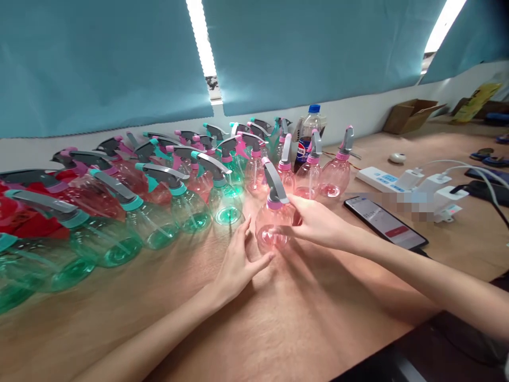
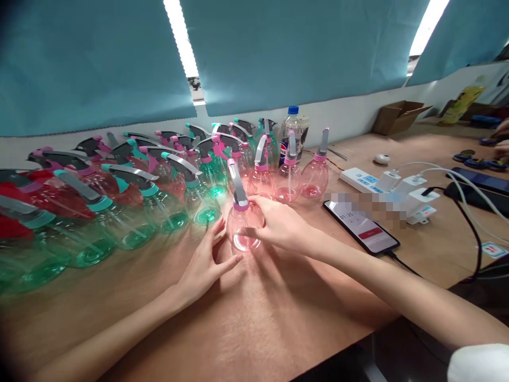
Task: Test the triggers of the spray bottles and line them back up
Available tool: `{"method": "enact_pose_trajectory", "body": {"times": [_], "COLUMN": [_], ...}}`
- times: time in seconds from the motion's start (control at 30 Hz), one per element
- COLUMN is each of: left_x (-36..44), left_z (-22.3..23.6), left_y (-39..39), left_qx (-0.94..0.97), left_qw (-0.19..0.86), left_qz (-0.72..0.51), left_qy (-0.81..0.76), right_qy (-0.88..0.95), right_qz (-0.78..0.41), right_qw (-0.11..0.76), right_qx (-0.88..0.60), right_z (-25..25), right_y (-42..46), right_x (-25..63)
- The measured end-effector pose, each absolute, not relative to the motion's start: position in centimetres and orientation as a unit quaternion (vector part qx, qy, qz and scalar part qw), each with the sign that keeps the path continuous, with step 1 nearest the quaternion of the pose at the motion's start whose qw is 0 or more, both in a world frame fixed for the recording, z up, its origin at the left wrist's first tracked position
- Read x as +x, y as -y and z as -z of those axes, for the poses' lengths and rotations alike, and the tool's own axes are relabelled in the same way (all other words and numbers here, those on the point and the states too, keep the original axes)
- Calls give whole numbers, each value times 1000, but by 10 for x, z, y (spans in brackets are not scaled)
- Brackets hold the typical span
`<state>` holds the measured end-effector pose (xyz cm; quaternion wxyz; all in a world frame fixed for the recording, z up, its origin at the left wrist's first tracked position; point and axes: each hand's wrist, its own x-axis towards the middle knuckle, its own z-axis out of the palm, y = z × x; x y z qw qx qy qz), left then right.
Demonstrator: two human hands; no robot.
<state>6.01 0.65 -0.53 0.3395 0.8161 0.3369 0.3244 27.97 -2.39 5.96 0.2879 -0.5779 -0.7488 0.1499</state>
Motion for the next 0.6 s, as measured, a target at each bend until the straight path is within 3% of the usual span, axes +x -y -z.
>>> {"method": "enact_pose_trajectory", "body": {"times": [0.3,0.6], "left_x": [94,109], "left_z": [3,6], "left_y": [6,16], "left_qx": [795,857], "left_qw": [476,344], "left_qz": [-291,-281], "left_qy": [-237,-263], "right_qy": [795,692], "right_qz": [-276,-218], "right_qw": [272,462], "right_qx": [-466,-510], "right_z": [-85,-70], "right_y": [57,48], "right_x": [308,284]}}
